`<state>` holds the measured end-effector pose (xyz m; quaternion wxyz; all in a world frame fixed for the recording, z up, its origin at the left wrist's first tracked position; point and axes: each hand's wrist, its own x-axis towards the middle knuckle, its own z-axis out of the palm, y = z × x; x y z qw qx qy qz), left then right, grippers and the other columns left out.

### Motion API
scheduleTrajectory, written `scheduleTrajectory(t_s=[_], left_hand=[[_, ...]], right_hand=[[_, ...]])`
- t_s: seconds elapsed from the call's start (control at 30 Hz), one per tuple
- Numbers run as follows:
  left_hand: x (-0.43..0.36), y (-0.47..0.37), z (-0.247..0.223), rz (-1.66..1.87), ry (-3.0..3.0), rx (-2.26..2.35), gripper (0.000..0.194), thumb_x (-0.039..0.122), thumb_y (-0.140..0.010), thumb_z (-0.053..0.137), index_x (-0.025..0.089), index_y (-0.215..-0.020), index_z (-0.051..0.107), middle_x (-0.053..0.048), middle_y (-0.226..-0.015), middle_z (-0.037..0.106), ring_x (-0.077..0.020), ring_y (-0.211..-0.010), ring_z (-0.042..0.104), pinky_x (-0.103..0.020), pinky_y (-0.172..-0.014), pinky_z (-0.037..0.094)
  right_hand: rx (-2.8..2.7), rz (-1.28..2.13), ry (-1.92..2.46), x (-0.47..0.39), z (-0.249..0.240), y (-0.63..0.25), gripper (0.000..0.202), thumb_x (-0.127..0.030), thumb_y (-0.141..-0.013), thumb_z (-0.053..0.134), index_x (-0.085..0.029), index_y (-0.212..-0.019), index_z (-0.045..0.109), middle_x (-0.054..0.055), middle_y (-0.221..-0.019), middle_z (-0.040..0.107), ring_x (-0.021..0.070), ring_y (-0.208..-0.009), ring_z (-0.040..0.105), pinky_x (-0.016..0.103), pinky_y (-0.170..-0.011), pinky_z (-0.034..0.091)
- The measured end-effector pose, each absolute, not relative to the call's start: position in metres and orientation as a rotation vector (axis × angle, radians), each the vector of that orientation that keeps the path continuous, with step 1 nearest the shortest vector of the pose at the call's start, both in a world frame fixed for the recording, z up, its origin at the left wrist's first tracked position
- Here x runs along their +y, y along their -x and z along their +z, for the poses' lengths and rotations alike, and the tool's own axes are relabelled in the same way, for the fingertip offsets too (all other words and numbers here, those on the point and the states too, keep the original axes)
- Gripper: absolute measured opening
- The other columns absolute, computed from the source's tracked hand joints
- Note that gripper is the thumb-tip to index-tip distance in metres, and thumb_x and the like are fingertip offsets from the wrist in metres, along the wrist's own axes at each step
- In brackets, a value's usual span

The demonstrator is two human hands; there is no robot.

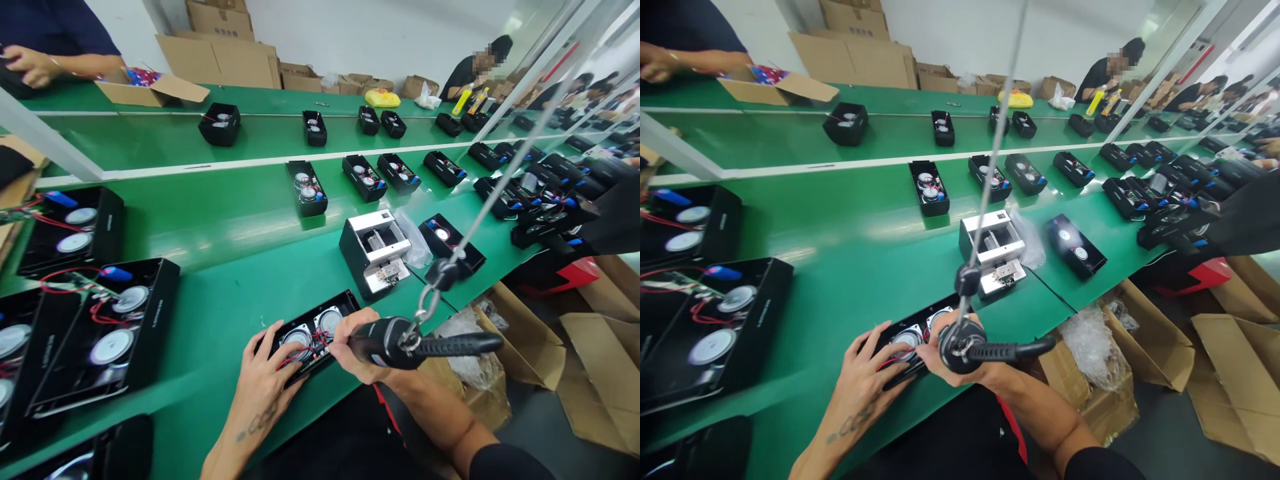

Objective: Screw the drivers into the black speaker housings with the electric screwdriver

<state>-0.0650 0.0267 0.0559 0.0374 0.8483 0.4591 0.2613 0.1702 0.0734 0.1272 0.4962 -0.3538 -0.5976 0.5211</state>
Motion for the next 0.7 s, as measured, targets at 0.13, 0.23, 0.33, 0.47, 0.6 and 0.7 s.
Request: scheduleTrajectory(t_s=[0.13,0.23,0.33,0.47,0.6,0.7], left_hand=[[0.031,0.068,0.054,0.829,-2.619,1.380,0.011,0.029,-0.097,0.071,0.031,-0.093,0.081,-0.001,-0.116,0.082,-0.0409,-0.144,0.052,-0.060,-0.113,0.040],[0.035,0.067,0.054,0.878,-2.622,1.386,0.014,0.034,-0.097,0.072,0.031,-0.086,0.079,-0.001,-0.111,0.082,-0.0402,-0.141,0.054,-0.058,-0.110,0.041],[0.037,0.062,0.055,0.932,-2.603,1.428,0.023,0.039,-0.098,0.071,0.029,-0.079,0.077,-0.001,-0.106,0.081,-0.0398,-0.138,0.056,-0.057,-0.110,0.041],[0.039,0.056,0.056,0.944,-2.598,1.435,0.027,0.040,-0.101,0.067,0.029,-0.079,0.076,-0.002,-0.107,0.081,-0.0399,-0.136,0.057,-0.059,-0.110,0.041],[0.038,0.056,0.056,0.926,-2.588,1.437,0.024,0.041,-0.100,0.069,0.030,-0.080,0.077,-0.002,-0.109,0.081,-0.0412,-0.139,0.055,-0.060,-0.110,0.041],[0.036,0.055,0.057,0.935,-2.584,1.451,0.022,0.040,-0.099,0.072,0.029,-0.081,0.078,-0.002,-0.109,0.081,-0.0404,-0.139,0.056,-0.059,-0.111,0.041]], right_hand=[[-1.461,1.061,0.769,0.081,0.144,-0.184,0.026,-0.026,-0.090,0.080,-0.032,-0.104,0.059,-0.007,-0.069,0.064,0.0173,-0.054,0.061,0.034,-0.055,0.052],[-1.199,0.816,0.789,0.108,0.159,-0.219,0.036,-0.027,-0.097,0.074,-0.033,-0.125,0.053,-0.012,-0.065,0.063,0.0142,-0.051,0.058,0.031,-0.058,0.052],[-1.058,0.514,0.924,0.145,0.170,-0.253,0.034,-0.031,-0.095,0.078,-0.026,-0.120,0.055,-0.012,-0.062,0.063,0.0133,-0.051,0.058,0.032,-0.063,0.054],[-1.133,0.464,1.044,0.179,0.168,-0.266,0.029,-0.036,-0.091,0.079,-0.023,-0.106,0.058,-0.011,-0.055,0.061,0.0136,-0.047,0.057,0.034,-0.064,0.055],[-1.242,0.588,1.132,0.177,0.152,-0.263,0.032,-0.040,-0.086,0.084,-0.022,-0.103,0.063,-0.009,-0.056,0.060,0.0131,-0.045,0.053,0.031,-0.054,0.051],[-1.336,0.820,1.186,0.156,0.142,-0.260,0.035,-0.039,-0.081,0.089,-0.021,-0.102,0.068,-0.008,-0.057,0.059,0.0121,-0.044,0.051,0.028,-0.046,0.045]])
